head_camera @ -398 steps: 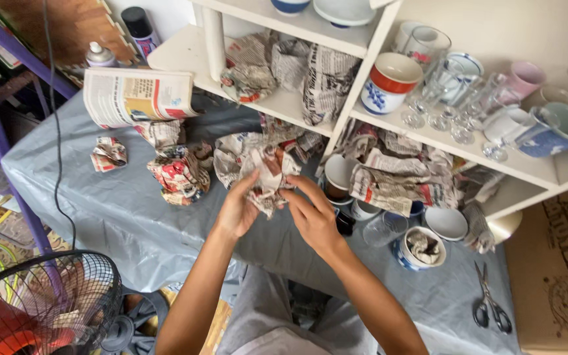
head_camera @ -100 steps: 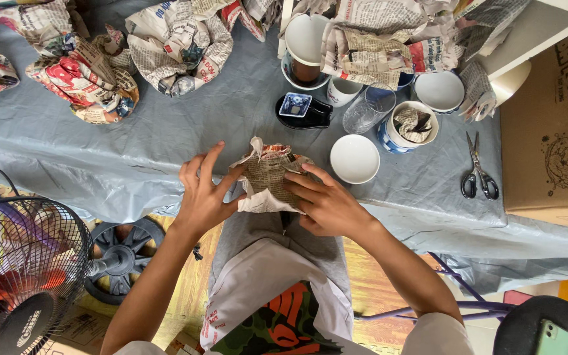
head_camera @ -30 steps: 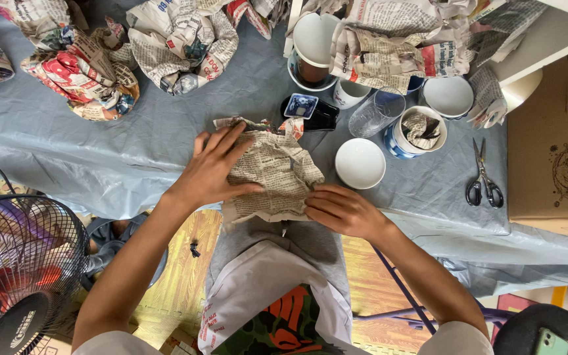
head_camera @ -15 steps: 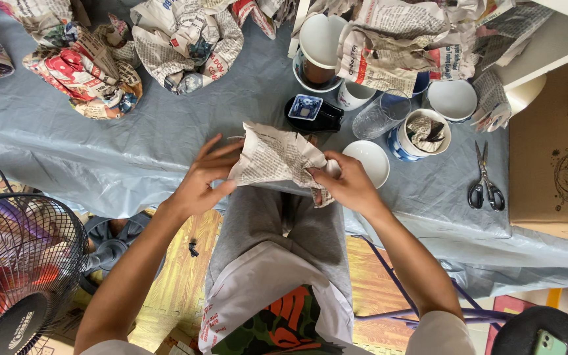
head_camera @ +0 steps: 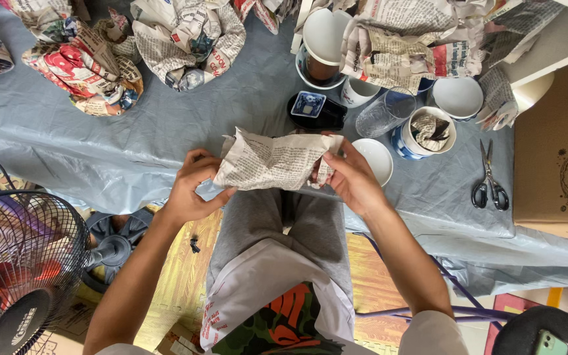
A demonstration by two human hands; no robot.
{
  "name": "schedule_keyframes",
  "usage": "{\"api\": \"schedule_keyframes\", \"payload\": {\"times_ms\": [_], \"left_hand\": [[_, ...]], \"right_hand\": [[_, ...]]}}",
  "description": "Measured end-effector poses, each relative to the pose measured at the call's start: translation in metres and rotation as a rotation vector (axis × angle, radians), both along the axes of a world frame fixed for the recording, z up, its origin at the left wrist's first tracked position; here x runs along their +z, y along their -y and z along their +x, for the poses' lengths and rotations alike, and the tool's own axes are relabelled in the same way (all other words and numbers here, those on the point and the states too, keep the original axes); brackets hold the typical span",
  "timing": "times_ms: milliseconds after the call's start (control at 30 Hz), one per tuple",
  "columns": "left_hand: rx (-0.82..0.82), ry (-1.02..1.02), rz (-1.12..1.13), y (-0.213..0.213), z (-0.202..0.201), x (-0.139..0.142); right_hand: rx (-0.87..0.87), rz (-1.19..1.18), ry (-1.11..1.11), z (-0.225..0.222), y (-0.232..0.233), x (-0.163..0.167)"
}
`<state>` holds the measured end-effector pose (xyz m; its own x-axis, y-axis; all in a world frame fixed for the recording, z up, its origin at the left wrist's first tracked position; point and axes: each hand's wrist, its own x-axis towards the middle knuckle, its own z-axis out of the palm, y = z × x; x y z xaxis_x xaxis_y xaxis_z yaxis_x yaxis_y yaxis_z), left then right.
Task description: The person sits at a table covered with newspaper and wraps ceramic cups and bowls in sheets of newspaper, folding the paper around each piece and setting the wrapped pieces aside. They unwrap one cup to check it, then rewrap it and continue wrapping other pieces.
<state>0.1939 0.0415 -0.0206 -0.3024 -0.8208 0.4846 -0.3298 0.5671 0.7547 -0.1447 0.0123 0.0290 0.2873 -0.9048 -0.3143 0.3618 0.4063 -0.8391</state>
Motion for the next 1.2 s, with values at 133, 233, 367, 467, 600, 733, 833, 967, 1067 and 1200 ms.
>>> {"api": "schedule_keyframes", "payload": {"times_ms": [133,233,367,467,600,733,833,967,1067,1200], "left_hand": [[0.179,-0.070,0.020,-0.005,-0.005,-0.010],[0.244,-0.167,0.061,-0.018,-0.009,-0.022],[0.226,-0.383,0.052,-0.030,-0.020,-0.039],[0.220,-0.543,0.120,-0.039,-0.030,-0.045],[0.237,-0.436,0.053,-0.039,-0.031,-0.040],[0.296,-0.129,-0.031,-0.038,-0.023,-0.023],[0.390,-0.076,-0.009,-0.036,-0.025,-0.016],[0.468,-0.056,0.037,-0.038,-0.026,-0.016],[0.469,-0.018,0.074,-0.039,-0.020,-0.017],[0.463,-0.009,0.233,-0.033,-0.014,-0.019]], "right_hand": [[0.044,-0.143,0.122,0.003,-0.020,-0.015],[0.119,-0.282,-0.014,0.004,-0.027,-0.026],[0.203,-0.407,-0.194,0.009,-0.034,-0.033],[0.198,-0.547,-0.335,0.022,-0.046,-0.038],[0.100,-0.613,-0.403,0.034,-0.046,-0.045],[0.019,-0.703,-0.436,0.041,-0.038,-0.047],[-0.053,-0.530,-0.599,0.046,-0.031,-0.041],[-0.020,-0.638,-0.772,0.053,-0.025,-0.026],[-0.039,-0.795,-0.873,0.061,-0.026,-0.016],[-0.113,-0.904,-0.961,0.067,-0.024,-0.009]]}}
